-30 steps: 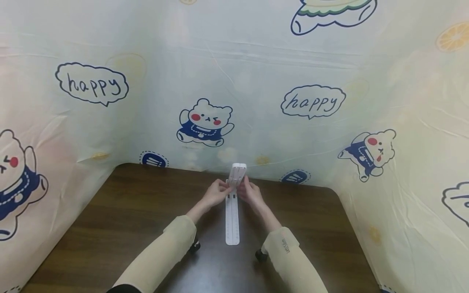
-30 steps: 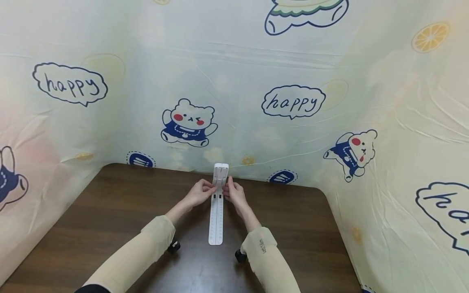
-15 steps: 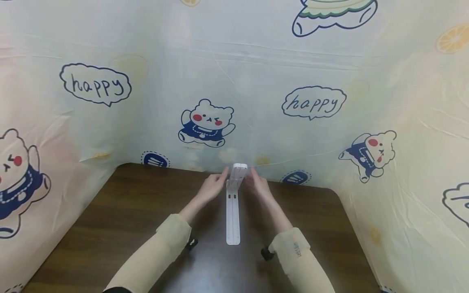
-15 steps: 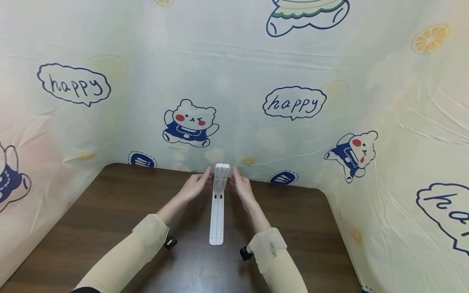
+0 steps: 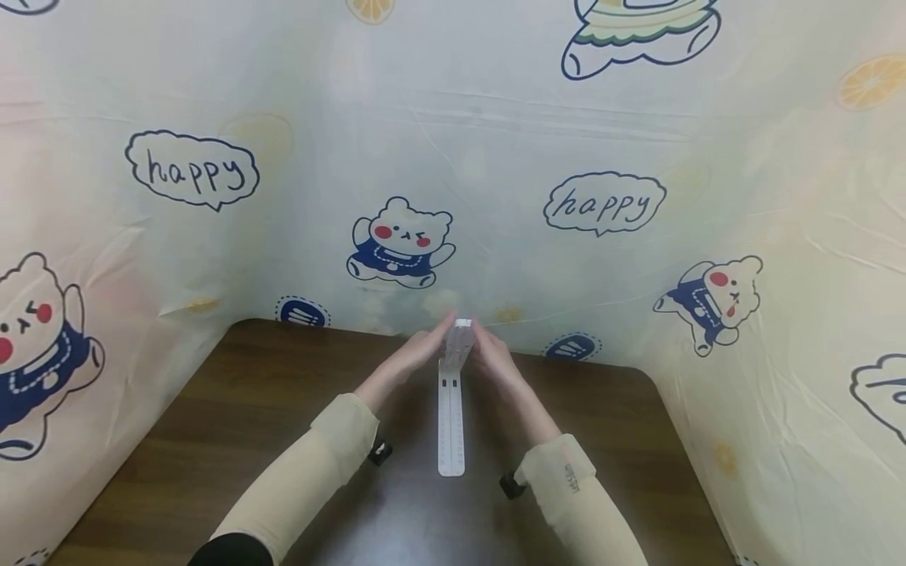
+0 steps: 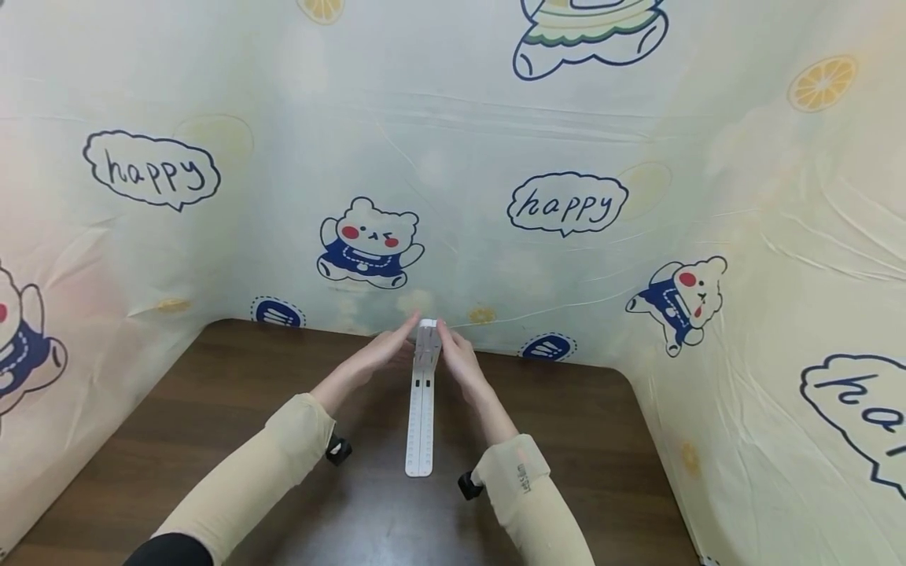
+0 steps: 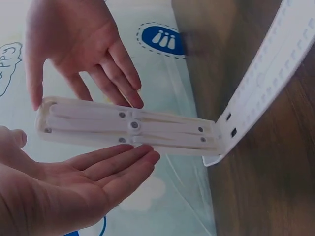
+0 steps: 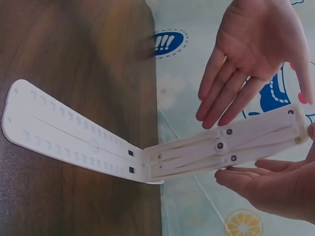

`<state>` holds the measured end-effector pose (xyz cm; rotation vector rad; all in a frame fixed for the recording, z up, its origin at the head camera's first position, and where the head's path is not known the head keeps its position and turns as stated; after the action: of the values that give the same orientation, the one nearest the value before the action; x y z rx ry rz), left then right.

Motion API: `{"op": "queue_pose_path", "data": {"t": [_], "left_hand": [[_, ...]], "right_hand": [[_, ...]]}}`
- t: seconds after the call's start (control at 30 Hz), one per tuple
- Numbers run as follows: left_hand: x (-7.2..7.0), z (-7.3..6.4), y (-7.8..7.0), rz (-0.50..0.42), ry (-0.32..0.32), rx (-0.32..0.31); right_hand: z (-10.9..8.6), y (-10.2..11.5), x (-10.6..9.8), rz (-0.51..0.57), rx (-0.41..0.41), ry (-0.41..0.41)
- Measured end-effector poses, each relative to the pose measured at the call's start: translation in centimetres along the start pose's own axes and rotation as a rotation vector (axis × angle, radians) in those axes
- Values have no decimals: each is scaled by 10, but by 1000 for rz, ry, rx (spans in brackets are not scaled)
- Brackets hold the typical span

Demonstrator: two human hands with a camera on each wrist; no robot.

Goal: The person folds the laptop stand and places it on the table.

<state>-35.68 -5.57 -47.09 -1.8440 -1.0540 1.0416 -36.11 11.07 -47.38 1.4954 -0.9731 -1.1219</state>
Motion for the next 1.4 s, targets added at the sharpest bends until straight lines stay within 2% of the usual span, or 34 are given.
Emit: {"op": "queue_pose_path", "data": {"t": [0.2,0.37,0.57,0.8,0.9,1.13,1.4], "left_hand": [[3,2,1,5,-15,-2],[3,1,6,18,-38,-30],[2,-3,12,57,-48,-22],[5,-9,25,121,-43,-2],[7,-11,30,146,-53,24],[13,-16,41,218,-73,106],[24,-24,61,287,-8,221]], "right_hand": [[-2,-5,2,16,11,11],[-4,-5,2,-8,2,36],[-8,-10,3,-18,-46,49],[-24,-23,2,-107,-108,37],[-28,-27,1,-126,-145,29],[-38,-40,3,-247,-206,2],[-52,-68,7,-316,-334,19]]}}
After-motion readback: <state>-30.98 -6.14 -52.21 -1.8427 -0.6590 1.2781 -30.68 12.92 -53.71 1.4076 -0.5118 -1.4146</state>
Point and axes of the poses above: each hand's wrist, its own z-axis towards the middle knuckle, its own x-axis out of the palm, y = z × x, the point moved 5 cm from there along z, towards the middle knuckle, and after that the axes turned 6 degrees about -x, right-handed, at the moved point
